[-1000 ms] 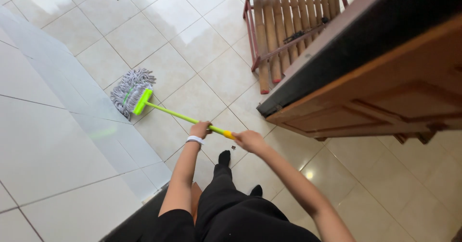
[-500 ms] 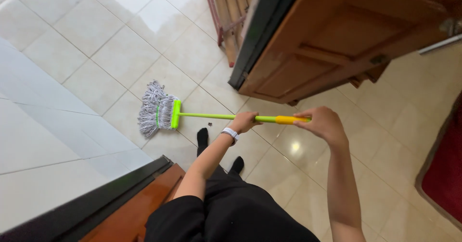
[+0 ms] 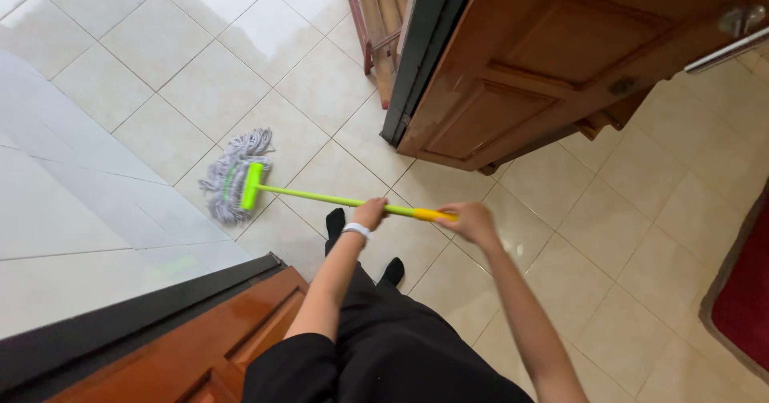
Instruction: Mopping the tiled floor across different rooms using a standard mop
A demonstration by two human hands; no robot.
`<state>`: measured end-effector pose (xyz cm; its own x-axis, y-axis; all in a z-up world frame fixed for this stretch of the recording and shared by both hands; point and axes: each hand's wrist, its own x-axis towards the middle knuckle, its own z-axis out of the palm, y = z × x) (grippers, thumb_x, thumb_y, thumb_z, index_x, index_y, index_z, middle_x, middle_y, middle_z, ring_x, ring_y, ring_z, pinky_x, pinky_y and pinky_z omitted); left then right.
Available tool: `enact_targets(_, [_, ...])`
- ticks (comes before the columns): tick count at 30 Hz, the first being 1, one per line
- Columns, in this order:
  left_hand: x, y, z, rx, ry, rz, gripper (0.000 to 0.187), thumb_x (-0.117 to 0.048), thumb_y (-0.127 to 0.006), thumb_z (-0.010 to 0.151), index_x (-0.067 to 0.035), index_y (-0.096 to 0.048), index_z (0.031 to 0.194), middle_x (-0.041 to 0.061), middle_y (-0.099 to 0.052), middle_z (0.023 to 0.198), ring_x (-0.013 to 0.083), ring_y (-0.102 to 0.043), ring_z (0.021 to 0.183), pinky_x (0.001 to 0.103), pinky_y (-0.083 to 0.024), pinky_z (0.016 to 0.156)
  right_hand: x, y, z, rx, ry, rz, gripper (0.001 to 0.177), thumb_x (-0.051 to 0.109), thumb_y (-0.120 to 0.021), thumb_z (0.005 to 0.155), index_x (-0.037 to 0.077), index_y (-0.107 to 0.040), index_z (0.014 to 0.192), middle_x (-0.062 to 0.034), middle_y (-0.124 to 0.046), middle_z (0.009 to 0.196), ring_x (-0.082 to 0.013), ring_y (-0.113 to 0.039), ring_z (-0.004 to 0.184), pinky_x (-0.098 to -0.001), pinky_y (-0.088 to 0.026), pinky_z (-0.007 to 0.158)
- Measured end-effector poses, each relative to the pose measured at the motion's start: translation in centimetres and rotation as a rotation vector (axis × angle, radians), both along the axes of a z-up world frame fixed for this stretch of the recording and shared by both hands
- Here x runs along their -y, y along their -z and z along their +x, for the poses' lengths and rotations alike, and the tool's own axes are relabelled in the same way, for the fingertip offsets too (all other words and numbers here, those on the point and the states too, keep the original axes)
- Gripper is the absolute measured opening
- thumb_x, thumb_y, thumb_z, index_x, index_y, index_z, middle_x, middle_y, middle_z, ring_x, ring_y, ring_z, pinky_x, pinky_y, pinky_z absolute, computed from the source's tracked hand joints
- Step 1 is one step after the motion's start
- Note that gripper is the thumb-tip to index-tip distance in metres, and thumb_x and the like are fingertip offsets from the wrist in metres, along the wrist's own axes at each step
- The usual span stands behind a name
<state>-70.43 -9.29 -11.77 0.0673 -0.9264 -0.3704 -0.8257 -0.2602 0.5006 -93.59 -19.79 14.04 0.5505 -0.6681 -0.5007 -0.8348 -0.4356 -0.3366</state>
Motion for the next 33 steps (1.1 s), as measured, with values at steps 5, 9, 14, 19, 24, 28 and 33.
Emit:
enact_targets(5, [-5.1,1.5,4.5,0.13,-0.122,0.108,0.025,-0.026,-0.069,0.097,-0.017,-0.057,0.117,0.011,-0.065,0.121,0.0374,-0.058,0.13,0.051,-0.059,0.094,-4.6,5.9,4.2,-0.007,-0.267,0.019,0.038,0.051,-0.053,0.097,0.037,-0.069,0.129,-0.0196,-0.075,0.102,-0.0408,-0.071,0.101,-0.0503,-0.056,0.089])
enact_targets(9, [-6.9,0.5,5.1,0.258,-0.127,0.103,0.026,-0.023,-0.067,0.095,-0.02,-0.055,0.118,0.007,-0.064,0.126,0.0379,-0.057,0.131,0.053,-0.059,0.092,-6.7,7.4,5.2,0.02,-0.37,-0.033,0.036,0.049,-0.052,0.099,0.038,-0.069,0.129,-0.016,-0.075,0.095,-0.037,-0.073,0.095,-0.0463,-0.057,0.085])
enact_targets(14, [-4.7,0.5,1.2,0.156,0.006,0.068,0.024,-0.023,-0.069,0.095,-0.014,-0.058,0.115,0.012,-0.069,0.119,0.0408,-0.064,0.121,0.055,-0.058,0.093,-3.0,5.4,-0.9,-0.019,-0.293,0.017,0.038,0.051,-0.053,0.097,0.039,-0.07,0.128,-0.0182,-0.076,0.102,-0.0403,-0.072,0.1,-0.0507,-0.057,0.089])
enact_targets(19, [0.0,-3.0,-6.3,0.032,0.202,-0.121,0.025,-0.029,-0.071,0.093,-0.011,-0.059,0.107,0.016,-0.072,0.102,0.0441,-0.072,0.096,0.055,-0.06,0.083,1.6,-3.4,-8.6,-0.116,-0.13,0.099,0.043,0.056,-0.059,0.089,0.037,-0.073,0.125,-0.0133,-0.077,0.113,-0.0417,-0.068,0.111,-0.0515,-0.054,0.097])
enact_targets(24, [4.4,-7.0,-14.4,-0.181,0.334,-0.254,0.035,-0.035,-0.066,0.097,-0.011,-0.055,0.12,0.019,-0.07,0.105,0.0483,-0.071,0.096,0.059,-0.059,0.084,3.8,-13.2,-13.7,-0.31,0.016,-0.027,0.046,0.066,-0.063,0.078,0.045,-0.077,0.116,-0.0119,-0.079,0.113,-0.0401,-0.069,0.111,-0.0499,-0.054,0.1])
enact_targets(28, [6.1,-8.2,-18.7,-0.323,0.294,-0.142,0.04,-0.043,-0.058,0.101,-0.012,-0.052,0.126,0.02,-0.07,0.11,0.0512,-0.068,0.103,0.062,-0.055,0.092,4.1,-15.6,-16.0,-0.343,0.061,-0.088,0.043,0.064,-0.067,0.076,0.048,-0.077,0.115,-0.0055,-0.08,0.11,-0.0367,-0.071,0.109,-0.0473,-0.056,0.098])
enact_targets(33, [5.7,-6.4,-18.8,-0.243,0.388,-0.293,0.036,-0.04,-0.057,0.102,-0.012,-0.049,0.122,0.017,-0.065,0.105,0.0481,-0.069,0.095,0.056,-0.059,0.084,3.9,-14.1,-16.6,-0.279,0.196,-0.075,0.044,0.059,-0.075,0.07,0.045,-0.079,0.112,-0.008,-0.082,0.098,-0.0357,-0.073,0.104,-0.0469,-0.055,0.099])
